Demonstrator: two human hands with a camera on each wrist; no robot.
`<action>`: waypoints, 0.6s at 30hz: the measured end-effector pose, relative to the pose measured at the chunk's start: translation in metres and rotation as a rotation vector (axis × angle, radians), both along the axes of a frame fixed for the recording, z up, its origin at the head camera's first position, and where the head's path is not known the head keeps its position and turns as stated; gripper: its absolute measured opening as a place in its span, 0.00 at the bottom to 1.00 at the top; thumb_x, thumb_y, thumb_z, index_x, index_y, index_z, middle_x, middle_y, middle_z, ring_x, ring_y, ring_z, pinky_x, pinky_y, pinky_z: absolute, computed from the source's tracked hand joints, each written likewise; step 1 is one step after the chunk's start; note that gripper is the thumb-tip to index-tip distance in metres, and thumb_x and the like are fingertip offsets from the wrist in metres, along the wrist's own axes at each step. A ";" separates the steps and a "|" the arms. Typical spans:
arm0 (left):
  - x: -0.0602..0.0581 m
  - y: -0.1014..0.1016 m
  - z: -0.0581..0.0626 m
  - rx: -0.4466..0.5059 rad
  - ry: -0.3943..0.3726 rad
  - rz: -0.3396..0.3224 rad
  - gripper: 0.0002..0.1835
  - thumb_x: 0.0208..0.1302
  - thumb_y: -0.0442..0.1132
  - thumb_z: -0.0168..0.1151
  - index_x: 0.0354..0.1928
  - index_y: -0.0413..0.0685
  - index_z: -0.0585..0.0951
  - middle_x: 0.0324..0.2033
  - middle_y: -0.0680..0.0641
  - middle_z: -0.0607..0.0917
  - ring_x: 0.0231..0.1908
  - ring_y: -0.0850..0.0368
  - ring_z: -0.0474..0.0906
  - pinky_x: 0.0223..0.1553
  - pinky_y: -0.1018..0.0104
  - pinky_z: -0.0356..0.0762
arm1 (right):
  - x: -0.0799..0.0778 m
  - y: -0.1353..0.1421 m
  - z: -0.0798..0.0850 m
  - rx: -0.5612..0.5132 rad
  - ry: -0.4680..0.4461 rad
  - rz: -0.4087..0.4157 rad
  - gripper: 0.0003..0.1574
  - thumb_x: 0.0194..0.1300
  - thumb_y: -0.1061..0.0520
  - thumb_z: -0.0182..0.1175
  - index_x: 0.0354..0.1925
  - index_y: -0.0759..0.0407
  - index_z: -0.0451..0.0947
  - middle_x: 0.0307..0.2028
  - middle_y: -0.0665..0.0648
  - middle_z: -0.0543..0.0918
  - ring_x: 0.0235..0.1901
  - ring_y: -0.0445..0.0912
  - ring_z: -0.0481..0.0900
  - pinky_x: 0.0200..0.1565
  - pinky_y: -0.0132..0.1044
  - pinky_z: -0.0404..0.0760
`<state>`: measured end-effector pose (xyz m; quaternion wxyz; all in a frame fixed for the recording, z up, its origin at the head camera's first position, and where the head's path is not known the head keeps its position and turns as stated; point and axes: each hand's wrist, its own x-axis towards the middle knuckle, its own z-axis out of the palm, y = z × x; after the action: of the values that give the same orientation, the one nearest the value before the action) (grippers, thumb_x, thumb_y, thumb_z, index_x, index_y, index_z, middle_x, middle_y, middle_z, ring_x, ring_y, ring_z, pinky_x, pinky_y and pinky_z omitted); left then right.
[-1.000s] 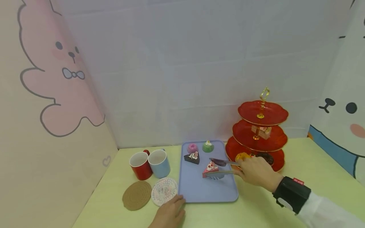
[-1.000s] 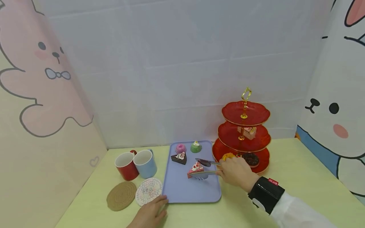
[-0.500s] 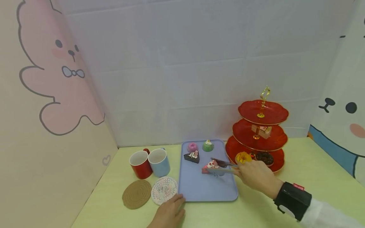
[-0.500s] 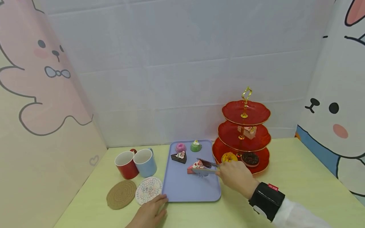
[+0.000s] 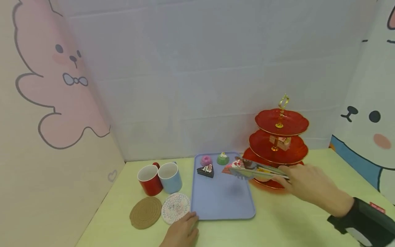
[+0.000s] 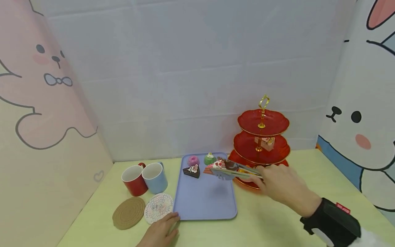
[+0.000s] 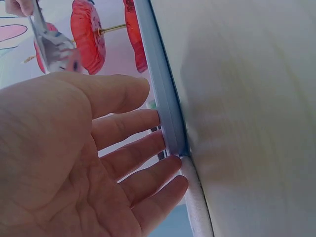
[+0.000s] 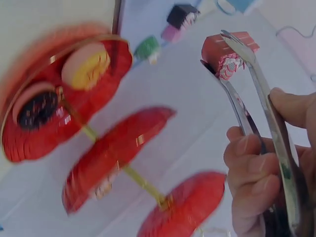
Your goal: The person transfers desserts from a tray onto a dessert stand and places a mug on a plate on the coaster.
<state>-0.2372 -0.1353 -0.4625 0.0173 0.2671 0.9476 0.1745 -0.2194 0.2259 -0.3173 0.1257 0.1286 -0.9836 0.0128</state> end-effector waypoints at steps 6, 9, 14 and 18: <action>0.001 -0.002 0.000 0.019 0.022 0.005 0.20 0.58 0.42 0.60 0.50 0.38 0.79 0.52 0.40 0.80 0.51 0.44 0.75 0.50 0.47 0.77 | 0.014 0.037 0.023 0.020 0.027 -0.098 0.33 0.58 0.37 0.57 0.44 0.65 0.79 0.13 0.49 0.70 0.12 0.42 0.62 0.11 0.34 0.64; 0.001 -0.002 0.000 0.023 0.012 0.007 0.20 0.58 0.42 0.60 0.50 0.38 0.79 0.52 0.40 0.80 0.51 0.44 0.75 0.50 0.47 0.77 | 0.016 0.058 0.027 0.060 0.087 -0.136 0.28 0.57 0.40 0.58 0.39 0.65 0.79 0.11 0.49 0.67 0.09 0.42 0.60 0.08 0.34 0.63; 0.000 -0.001 -0.001 0.020 -0.007 0.012 0.19 0.58 0.41 0.59 0.50 0.38 0.79 0.52 0.40 0.79 0.51 0.44 0.75 0.51 0.47 0.77 | 0.010 0.088 0.025 0.106 0.095 -0.159 0.30 0.59 0.43 0.58 0.38 0.72 0.76 0.07 0.49 0.64 0.07 0.43 0.62 0.09 0.40 0.70; 0.001 0.000 -0.001 0.021 -0.012 0.019 0.19 0.58 0.41 0.59 0.50 0.38 0.79 0.52 0.40 0.79 0.52 0.44 0.75 0.51 0.47 0.77 | 0.002 0.106 0.024 0.123 0.072 -0.166 0.37 0.59 0.44 0.58 0.45 0.81 0.73 0.06 0.51 0.69 0.07 0.45 0.67 0.11 0.46 0.76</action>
<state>-0.2366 -0.1348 -0.4639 0.0185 0.2570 0.9482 0.1860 -0.2169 0.3321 -0.2935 0.1535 0.0545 -0.9846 -0.0629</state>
